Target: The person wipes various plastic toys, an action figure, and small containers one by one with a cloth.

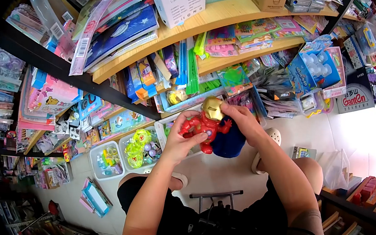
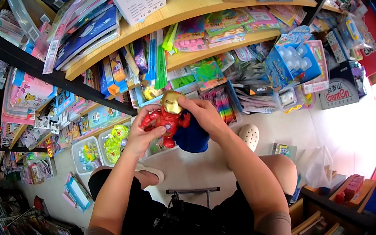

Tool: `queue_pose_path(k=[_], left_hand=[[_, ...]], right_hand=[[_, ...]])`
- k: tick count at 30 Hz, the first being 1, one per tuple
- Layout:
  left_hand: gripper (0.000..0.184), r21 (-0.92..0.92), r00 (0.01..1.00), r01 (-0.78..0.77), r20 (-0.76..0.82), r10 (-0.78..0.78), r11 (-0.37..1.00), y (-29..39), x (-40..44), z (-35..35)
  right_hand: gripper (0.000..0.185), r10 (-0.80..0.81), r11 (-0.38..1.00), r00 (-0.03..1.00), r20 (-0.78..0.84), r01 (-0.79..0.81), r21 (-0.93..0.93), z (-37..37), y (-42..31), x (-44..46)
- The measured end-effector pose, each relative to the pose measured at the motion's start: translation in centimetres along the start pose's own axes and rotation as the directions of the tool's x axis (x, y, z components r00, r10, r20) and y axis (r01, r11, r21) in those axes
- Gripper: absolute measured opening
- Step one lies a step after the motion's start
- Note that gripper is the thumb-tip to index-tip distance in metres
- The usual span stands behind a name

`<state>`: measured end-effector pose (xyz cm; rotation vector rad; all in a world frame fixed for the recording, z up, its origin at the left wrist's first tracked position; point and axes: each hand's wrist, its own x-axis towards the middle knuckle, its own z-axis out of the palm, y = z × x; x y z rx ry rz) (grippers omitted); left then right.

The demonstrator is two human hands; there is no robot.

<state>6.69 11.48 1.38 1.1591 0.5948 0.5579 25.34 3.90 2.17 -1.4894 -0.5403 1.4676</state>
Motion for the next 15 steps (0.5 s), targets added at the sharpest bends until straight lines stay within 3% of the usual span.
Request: queue_pose_path(k=[2,5,11,15], left_hand=[[0.051,0.056,0.999,-0.022,0.027,0.021,0.998,-0.07,-0.06,-0.01],[0.051,0.066,0.999,-0.013,0.049,0.009,0.998,-0.17,-0.26,0.09],[0.052,0.003,0.998,0.044,0.05,-0.045,0.999,-0.34,-0.49,0.06],[0.051,-0.035,0.998,0.053,0.033,-0.052,0.998,-0.73,-0.4,-0.21]], right_hand=[[0.055,0.055,0.988,0.997,-0.05,-0.047,0.147,0.13,0.11,0.12],[0.051,0.139,0.971,0.987,-0.079,-0.121,0.206,0.15,-0.06,0.37],[0.051,0.217,0.945,0.975,-0.042,-0.199,0.258,0.01,0.3,0.62],[0.054,0.182,0.951,0.983,-0.006,-0.175,0.255,0.26,0.02,0.28]])
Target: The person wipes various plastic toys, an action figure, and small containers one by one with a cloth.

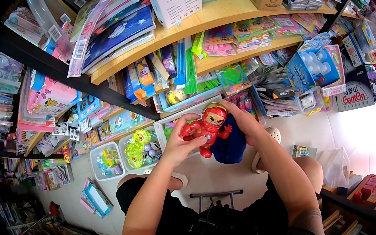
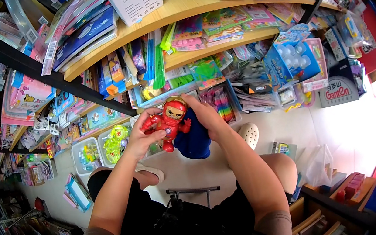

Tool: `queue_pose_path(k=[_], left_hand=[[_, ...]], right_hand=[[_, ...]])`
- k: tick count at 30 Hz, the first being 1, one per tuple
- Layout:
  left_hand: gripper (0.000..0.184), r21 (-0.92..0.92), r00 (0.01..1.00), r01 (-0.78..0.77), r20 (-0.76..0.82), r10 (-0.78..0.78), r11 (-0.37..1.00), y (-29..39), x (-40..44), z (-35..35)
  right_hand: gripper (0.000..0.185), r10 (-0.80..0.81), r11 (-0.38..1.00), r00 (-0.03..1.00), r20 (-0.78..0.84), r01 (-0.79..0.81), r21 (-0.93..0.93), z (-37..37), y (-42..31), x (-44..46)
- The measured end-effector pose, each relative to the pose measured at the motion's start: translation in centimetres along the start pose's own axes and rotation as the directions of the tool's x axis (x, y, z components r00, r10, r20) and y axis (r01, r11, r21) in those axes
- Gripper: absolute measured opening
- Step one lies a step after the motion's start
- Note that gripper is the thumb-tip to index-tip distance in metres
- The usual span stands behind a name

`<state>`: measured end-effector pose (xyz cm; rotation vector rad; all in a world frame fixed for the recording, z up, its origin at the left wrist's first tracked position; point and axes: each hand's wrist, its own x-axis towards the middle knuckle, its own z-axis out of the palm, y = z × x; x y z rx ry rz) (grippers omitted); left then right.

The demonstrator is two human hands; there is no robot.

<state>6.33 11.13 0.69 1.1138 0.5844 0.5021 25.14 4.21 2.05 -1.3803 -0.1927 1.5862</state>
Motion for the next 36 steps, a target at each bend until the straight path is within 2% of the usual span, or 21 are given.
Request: queue_pose_path(k=[2,5,8,11,14,17,20,26,29,32,36], left_hand=[[0.05,-0.02,1.0,-0.004,-0.019,0.004,1.0,-0.5,0.1,-0.2],[0.048,-0.12,0.995,0.069,-0.061,-0.076,0.99,-0.4,0.0,-0.3],[0.047,-0.096,0.997,0.051,-0.048,-0.056,0.994,-0.5,0.2,-0.3],[0.048,-0.124,0.996,0.064,-0.046,-0.07,0.99,-0.4,0.3,-0.2],[0.049,-0.061,0.998,0.046,-0.04,-0.048,0.997,-0.6,0.4,-0.1],[0.052,-0.022,1.0,0.014,-0.025,-0.015,1.0,-0.5,0.4,0.2],[0.052,-0.009,1.0,0.001,-0.001,-0.001,1.0,-0.5,0.3,0.2],[0.051,-0.008,1.0,0.011,-0.014,-0.011,1.0,-0.2,0.1,0.4],[0.049,-0.04,1.0,0.016,-0.024,-0.017,0.999,-0.7,0.2,0.0],[0.047,-0.143,0.995,0.087,-0.045,-0.094,0.986,-0.6,0.1,-0.1],[0.046,-0.119,0.997,0.057,-0.041,-0.063,0.991,-0.9,0.3,-0.4]], right_hand=[[0.056,-0.025,0.998,0.999,-0.032,0.023,-0.056,0.3,-0.3,-0.8],[0.056,-0.148,0.878,0.983,0.106,0.18,-0.443,-0.1,-0.3,-0.7],[0.057,-0.131,0.882,0.985,0.11,0.166,-0.441,-0.1,-0.4,-0.8],[0.058,-0.118,0.907,0.992,0.045,0.126,-0.402,-0.3,0.0,-0.4],[0.065,-0.112,0.982,0.992,-0.057,0.102,-0.159,0.2,0.0,-0.9],[0.058,-0.085,0.99,0.991,-0.102,0.072,-0.124,-0.5,0.5,0.2],[0.068,-0.036,0.998,0.995,-0.091,0.03,-0.06,-0.7,0.7,0.6],[0.064,-0.006,1.0,1.0,-0.029,0.007,0.015,-0.3,0.4,0.4],[0.059,0.026,0.997,0.997,-0.071,-0.03,-0.064,0.2,-0.4,-0.5],[0.055,-0.133,0.897,0.99,0.036,0.136,-0.421,-0.1,-0.4,-0.7],[0.052,-0.192,0.896,0.98,0.058,0.199,-0.396,0.0,-0.3,-0.9]])
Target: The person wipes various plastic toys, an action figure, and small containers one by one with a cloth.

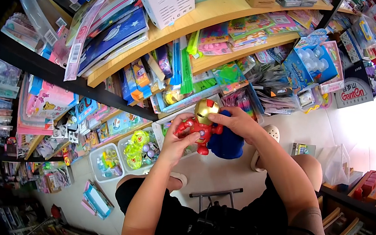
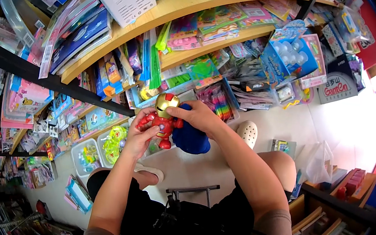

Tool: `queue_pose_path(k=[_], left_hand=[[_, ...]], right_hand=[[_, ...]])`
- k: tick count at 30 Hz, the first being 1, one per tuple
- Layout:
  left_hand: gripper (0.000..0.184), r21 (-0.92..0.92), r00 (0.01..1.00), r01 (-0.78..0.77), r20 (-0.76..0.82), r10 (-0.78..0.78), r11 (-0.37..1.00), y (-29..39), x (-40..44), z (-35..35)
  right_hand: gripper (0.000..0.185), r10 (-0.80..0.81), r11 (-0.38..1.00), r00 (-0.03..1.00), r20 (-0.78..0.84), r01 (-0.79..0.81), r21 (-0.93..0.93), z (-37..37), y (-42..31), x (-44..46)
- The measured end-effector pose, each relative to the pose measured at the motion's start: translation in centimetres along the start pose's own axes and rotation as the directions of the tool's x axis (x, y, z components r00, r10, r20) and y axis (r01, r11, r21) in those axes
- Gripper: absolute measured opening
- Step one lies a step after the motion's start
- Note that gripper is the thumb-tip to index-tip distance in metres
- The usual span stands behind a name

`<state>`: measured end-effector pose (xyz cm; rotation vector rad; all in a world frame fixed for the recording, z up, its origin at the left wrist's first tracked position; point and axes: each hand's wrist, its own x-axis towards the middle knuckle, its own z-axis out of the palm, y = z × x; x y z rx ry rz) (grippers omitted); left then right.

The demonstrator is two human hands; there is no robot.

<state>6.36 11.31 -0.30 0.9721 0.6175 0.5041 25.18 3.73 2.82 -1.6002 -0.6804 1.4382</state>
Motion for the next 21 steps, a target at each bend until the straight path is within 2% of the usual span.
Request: queue_pose_path(k=[8,11,14,15,18,19,21], left_hand=[[0.046,-0.025,1.0,0.023,0.003,-0.023,0.999,0.0,0.1,0.1],[0.046,-0.033,1.0,-0.009,-0.005,0.009,0.999,-0.1,0.3,0.0],[0.048,-0.089,0.997,-0.018,-0.071,0.012,0.996,0.5,0.3,0.3],[0.049,-0.109,0.997,-0.023,-0.081,0.014,0.994,0.6,0.3,0.2],[0.047,-0.125,0.995,-0.028,-0.102,0.015,0.992,0.5,0.3,-0.1],[0.047,-0.11,0.995,-0.035,-0.097,0.024,0.993,0.2,0.4,-0.4],[0.047,-0.171,0.996,-0.009,-0.092,-0.007,0.985,0.2,0.3,0.0]], right_hand=[[0.054,0.021,1.0,1.0,0.017,-0.021,-0.004,-0.1,0.0,-0.1],[0.058,-0.02,0.999,0.997,-0.069,0.023,0.041,0.0,0.8,0.5],[0.062,0.0,0.979,0.978,-0.209,0.042,0.198,-0.3,1.1,1.3],[0.058,0.038,0.962,0.965,-0.259,0.035,0.272,-0.6,1.0,1.6],[0.052,0.025,0.816,0.932,-0.362,0.19,0.546,-1.4,-0.7,1.0],[0.043,-0.015,0.711,0.946,-0.323,0.237,0.662,-2.4,0.5,2.2],[0.041,-0.192,0.789,0.921,-0.338,0.349,0.506,-1.7,1.4,3.0]])
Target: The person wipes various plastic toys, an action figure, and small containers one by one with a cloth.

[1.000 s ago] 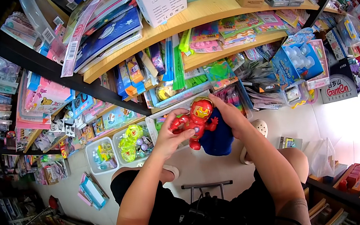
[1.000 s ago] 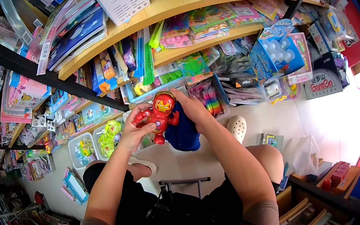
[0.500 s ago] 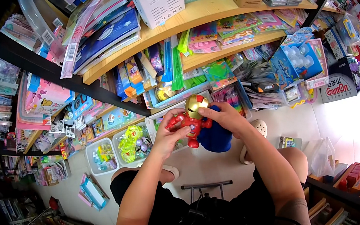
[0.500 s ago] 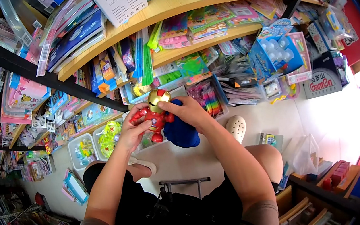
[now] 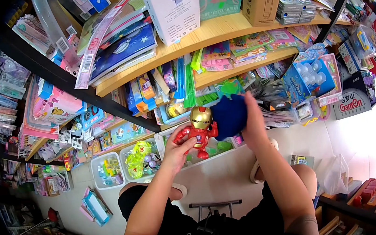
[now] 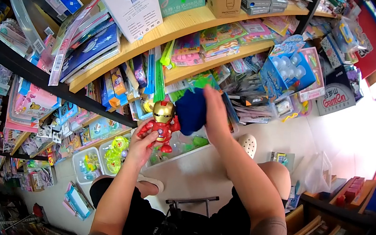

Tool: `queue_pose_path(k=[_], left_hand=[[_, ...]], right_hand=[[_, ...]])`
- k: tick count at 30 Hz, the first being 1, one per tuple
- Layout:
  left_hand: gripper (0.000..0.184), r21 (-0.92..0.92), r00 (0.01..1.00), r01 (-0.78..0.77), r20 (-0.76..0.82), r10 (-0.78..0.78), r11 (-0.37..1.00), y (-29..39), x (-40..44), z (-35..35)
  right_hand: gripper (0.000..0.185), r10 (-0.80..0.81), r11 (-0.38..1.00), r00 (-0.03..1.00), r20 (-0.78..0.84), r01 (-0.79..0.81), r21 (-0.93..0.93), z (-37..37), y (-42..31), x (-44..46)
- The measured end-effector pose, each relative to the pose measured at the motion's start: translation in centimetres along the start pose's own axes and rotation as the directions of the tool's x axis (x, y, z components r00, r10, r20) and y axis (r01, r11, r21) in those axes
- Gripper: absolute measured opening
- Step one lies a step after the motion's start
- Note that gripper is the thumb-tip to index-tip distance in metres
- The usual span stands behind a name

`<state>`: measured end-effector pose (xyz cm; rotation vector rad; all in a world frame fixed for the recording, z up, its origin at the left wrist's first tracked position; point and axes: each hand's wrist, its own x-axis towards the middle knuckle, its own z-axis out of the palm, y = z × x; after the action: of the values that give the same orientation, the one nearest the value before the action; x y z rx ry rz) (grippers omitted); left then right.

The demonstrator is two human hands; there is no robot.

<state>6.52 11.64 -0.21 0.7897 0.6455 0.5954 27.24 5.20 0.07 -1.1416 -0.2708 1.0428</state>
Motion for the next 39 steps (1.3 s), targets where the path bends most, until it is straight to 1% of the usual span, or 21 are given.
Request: queue_pose_path(k=[1,2,3,4,6,7,9,12,13,15,17,18,20,21,22,23,26,31,34,36,39], left_hand=[[0.047,-0.029,1.0,0.017,0.002,-0.017,0.999,0.0,-0.1,0.1],[0.043,-0.078,1.0,0.003,-0.026,-0.005,0.997,-0.7,0.1,-0.5],[0.042,-0.162,0.999,-0.002,-0.052,-0.007,0.987,-0.8,0.5,-0.9],[0.04,-0.245,0.997,-0.007,-0.079,-0.013,0.97,-0.6,0.6,-1.4],[0.038,-0.382,0.995,-0.004,-0.093,-0.034,0.924,0.1,0.6,-2.1],[0.044,-0.436,0.993,-0.042,-0.117,-0.01,0.899,0.4,0.7,-2.1],[0.048,-0.497,0.997,-0.048,-0.071,0.015,0.866,1.2,0.6,-1.9],[0.049,-0.505,0.995,-0.096,-0.069,0.07,0.858,1.4,0.4,-1.2],[0.049,-0.497,0.996,-0.079,-0.063,0.055,0.864,1.4,0.3,-1.3],[0.049,-0.476,0.999,-0.041,-0.043,0.023,0.878,1.4,0.5,-1.5],[0.045,-0.408,0.998,-0.038,-0.065,0.013,0.912,1.5,0.4,-1.2],[0.044,-0.35,0.996,-0.037,-0.087,0.006,0.936,1.2,0.5,-1.3],[0.037,-0.239,0.986,-0.064,-0.168,0.024,0.969,0.5,0.5,-0.7],[0.038,-0.226,0.976,-0.082,-0.215,0.033,0.971,0.0,0.3,0.0],[0.039,-0.126,0.97,-0.099,-0.232,0.067,0.987,-0.6,0.2,0.2],[0.041,-0.024,0.964,-0.113,-0.243,0.104,0.993,-1.0,0.0,0.3],[0.043,0.014,0.929,-0.132,-0.347,0.128,0.991,-0.4,0.0,0.4],[0.043,0.144,0.91,-0.201,-0.338,0.239,0.969,-0.7,-0.2,-0.5],[0.045,0.218,0.879,-0.304,-0.31,0.361,0.927,0.1,0.0,-0.8],[0.049,0.209,0.876,-0.34,-0.283,0.39,0.917,0.9,-0.1,-0.5],[0.048,0.355,0.855,-0.372,-0.227,0.466,0.858,0.7,-0.3,0.0]], right_hand=[[0.041,-0.074,0.995,0.996,0.05,0.077,-0.07,0.4,0.5,-0.4],[0.046,-0.178,0.87,0.957,0.228,0.261,-0.418,2.2,-0.2,-2.6],[0.053,-0.314,0.688,0.885,0.344,0.462,-0.56,2.3,2.5,-3.1],[0.059,-0.376,0.532,0.829,0.415,0.559,-0.636,3.1,3.0,-4.6],[0.063,-0.189,0.674,0.91,0.369,0.393,-0.625,3.0,6.2,-6.2],[0.058,-0.17,0.632,0.877,0.449,0.447,-0.634,2.6,8.0,-6.5],[0.05,0.088,0.541,0.851,0.518,0.396,-0.742,2.8,8.2,-8.1],[0.044,0.184,0.48,0.916,0.358,0.233,-0.845,3.7,6.8,-8.4],[0.043,0.093,0.513,0.949,0.301,0.213,-0.832,3.7,6.1,-8.1],[0.042,-0.09,0.583,0.983,0.162,0.184,-0.792,3.6,4.1,-6.5],[0.038,-0.439,0.628,0.885,0.154,0.425,-0.652,3.6,2.7,-5.0],[0.039,-0.502,0.645,0.853,0.143,0.479,-0.596,3.9,1.8,-4.9],[0.041,-0.541,0.499,0.788,0.295,0.583,-0.642,4.6,0.3,-5.5],[0.042,-0.548,0.422,0.751,0.369,0.629,-0.653,4.9,0.0,-5.7],[0.047,-0.449,0.372,0.796,0.405,0.579,-0.725,5.2,0.4,-6.1],[0.047,-0.496,0.219,0.741,0.452,0.611,-0.761,5.0,1.7,-5.6],[0.046,-0.471,0.172,0.754,0.459,0.588,-0.79,4.9,2.8,-5.2],[0.042,-0.298,0.059,0.813,0.501,0.539,-0.84,4.7,1.5,-6.1],[0.038,-0.055,0.027,0.839,0.541,0.543,-0.839,3.8,1.3,-6.3],[0.035,-0.129,0.098,0.851,0.509,0.522,-0.847,3.0,1.8,-6.3],[0.036,-0.248,0.175,0.863,0.441,0.487,-0.856,3.7,0.2,-6.5]])
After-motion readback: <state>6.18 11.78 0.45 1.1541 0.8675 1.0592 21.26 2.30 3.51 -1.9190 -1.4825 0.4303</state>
